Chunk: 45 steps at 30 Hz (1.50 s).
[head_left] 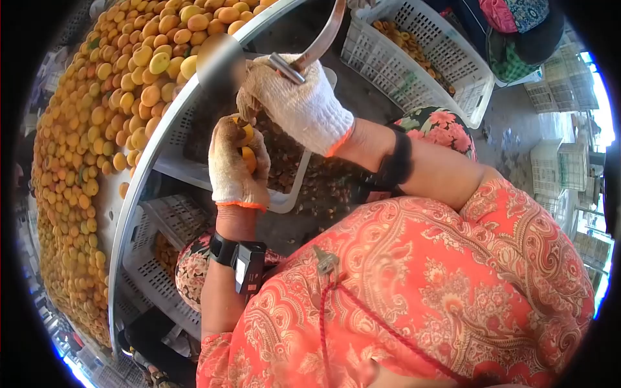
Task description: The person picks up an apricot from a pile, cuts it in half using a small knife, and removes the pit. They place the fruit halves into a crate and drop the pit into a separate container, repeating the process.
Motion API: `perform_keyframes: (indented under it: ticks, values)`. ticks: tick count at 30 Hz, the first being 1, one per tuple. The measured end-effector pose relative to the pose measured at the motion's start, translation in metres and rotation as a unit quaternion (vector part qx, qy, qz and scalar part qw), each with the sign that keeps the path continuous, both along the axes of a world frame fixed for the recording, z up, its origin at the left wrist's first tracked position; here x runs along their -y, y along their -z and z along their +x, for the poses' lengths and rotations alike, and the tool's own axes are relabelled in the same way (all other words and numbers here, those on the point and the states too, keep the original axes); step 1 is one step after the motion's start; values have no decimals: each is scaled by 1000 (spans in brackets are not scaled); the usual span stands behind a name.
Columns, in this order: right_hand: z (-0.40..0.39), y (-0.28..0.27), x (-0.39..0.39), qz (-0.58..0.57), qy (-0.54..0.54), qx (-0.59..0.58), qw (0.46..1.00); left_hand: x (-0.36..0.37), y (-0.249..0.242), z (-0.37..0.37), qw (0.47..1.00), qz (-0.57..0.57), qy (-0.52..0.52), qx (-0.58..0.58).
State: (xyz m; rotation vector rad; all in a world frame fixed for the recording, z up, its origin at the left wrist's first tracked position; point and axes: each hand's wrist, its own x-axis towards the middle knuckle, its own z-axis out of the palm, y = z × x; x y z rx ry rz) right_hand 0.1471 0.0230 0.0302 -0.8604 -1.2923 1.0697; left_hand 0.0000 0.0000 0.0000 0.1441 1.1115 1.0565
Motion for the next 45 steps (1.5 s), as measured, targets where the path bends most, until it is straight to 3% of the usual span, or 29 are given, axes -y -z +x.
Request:
perform_keyframes:
  ticks: [2,6,8,11,16,20,23,27,29,33,35,39,43,45]
  values:
    - [0,-11,2,-137,2,-64,988,1,0,1,997,61,12,-43]
    - [5,-6,1,-216,10,-111,970,5,5,7,991,104,56,-68]
    - [0,1,-1,-296,14,-213,931,7,-4,9,984,137,90,-71]
    - [3,-15,5,-289,28,-183,939,5,-16,14,992,95,55,-67]
    - [10,-14,2,-173,13,-67,982,3,-11,11,994,83,58,-52]
    - [24,-15,-15,-138,55,-113,983,-7,22,-16,996,47,77,-8]
    - [18,-12,-12,-126,42,-123,983,-4,3,1,998,9,63,29]
    - [12,-13,-5,-184,48,-122,974,-4,-1,-3,995,-15,39,88]
    - [12,-14,-5,-223,38,-187,956,-3,-1,-4,994,-18,48,94]
    - [14,-11,-5,-228,13,-160,960,-1,0,-3,994,1,56,93]
    - [11,-13,-5,-177,9,-108,978,-2,-3,-2,995,-27,61,80]
    - [7,5,-15,-126,-10,-109,986,-1,-3,3,992,-17,89,88]
    - [4,-6,-11,-198,-80,-228,950,3,4,12,981,43,118,148]
    - [-2,-12,-11,-233,-52,-278,930,6,6,18,983,70,117,126]
